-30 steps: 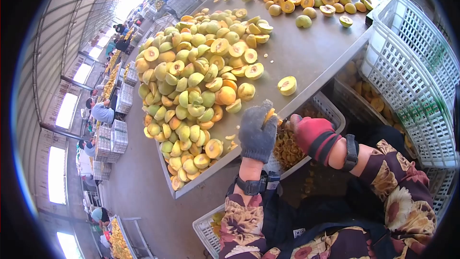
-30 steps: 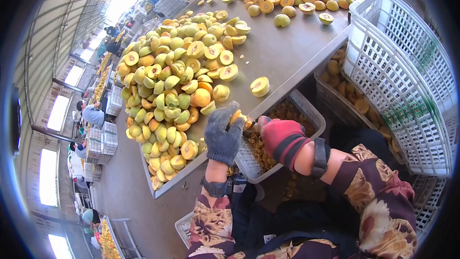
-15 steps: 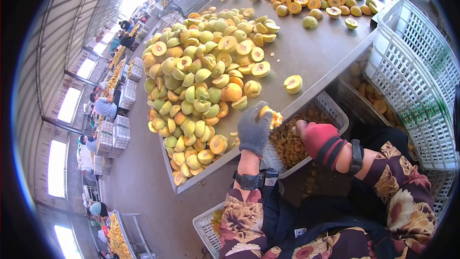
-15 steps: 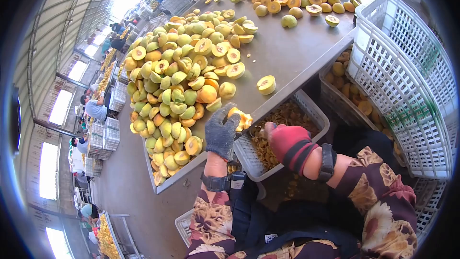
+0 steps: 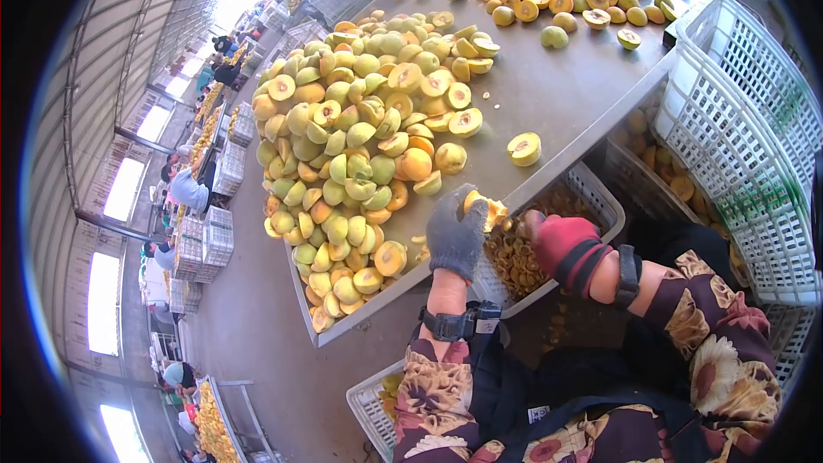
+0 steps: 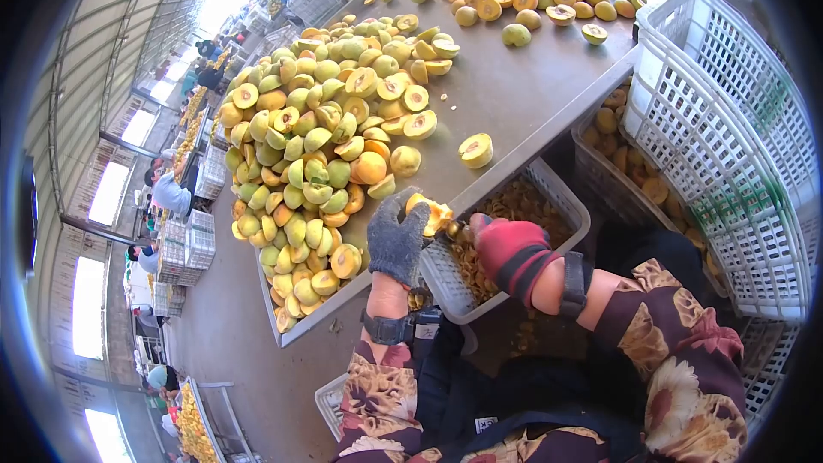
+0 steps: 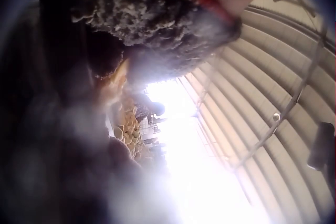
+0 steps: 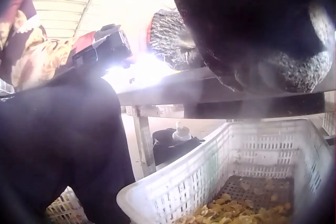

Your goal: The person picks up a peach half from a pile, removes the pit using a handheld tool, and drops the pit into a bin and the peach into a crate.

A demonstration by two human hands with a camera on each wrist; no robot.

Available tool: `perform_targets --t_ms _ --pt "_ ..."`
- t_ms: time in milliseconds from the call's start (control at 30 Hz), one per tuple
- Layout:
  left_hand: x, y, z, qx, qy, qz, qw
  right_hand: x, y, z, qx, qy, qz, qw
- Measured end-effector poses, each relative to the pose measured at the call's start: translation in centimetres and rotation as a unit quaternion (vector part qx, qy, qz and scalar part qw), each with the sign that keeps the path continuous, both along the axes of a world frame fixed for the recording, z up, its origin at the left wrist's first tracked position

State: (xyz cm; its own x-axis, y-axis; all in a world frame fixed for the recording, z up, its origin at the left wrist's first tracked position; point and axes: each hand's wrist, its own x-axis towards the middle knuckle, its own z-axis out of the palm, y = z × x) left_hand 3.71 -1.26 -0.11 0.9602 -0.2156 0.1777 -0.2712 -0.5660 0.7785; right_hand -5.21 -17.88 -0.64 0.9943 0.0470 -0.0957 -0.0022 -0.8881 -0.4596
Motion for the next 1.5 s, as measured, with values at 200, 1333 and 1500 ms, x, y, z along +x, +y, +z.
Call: perform_targets --t_ms 200,1333,1500 --pt "0.2 0.3 0.7 -0.009 0.033 -0.020 0.999 -1.4 -0.9 -0.4 -0.012 -0.001 0.013 1.000" --pt "0.8 1.6 -0.3 -0.221 0.200 -0.019 0.954 -0.2 0.1 -1.5 -0.004 0.055 0.020 0.998" --pt "-1.6 2.1 2.1 -0.185 0.078 -0.027 0.979 -1.0 -0.9 -0.4 -0.073 0.115 0.035 0.990"
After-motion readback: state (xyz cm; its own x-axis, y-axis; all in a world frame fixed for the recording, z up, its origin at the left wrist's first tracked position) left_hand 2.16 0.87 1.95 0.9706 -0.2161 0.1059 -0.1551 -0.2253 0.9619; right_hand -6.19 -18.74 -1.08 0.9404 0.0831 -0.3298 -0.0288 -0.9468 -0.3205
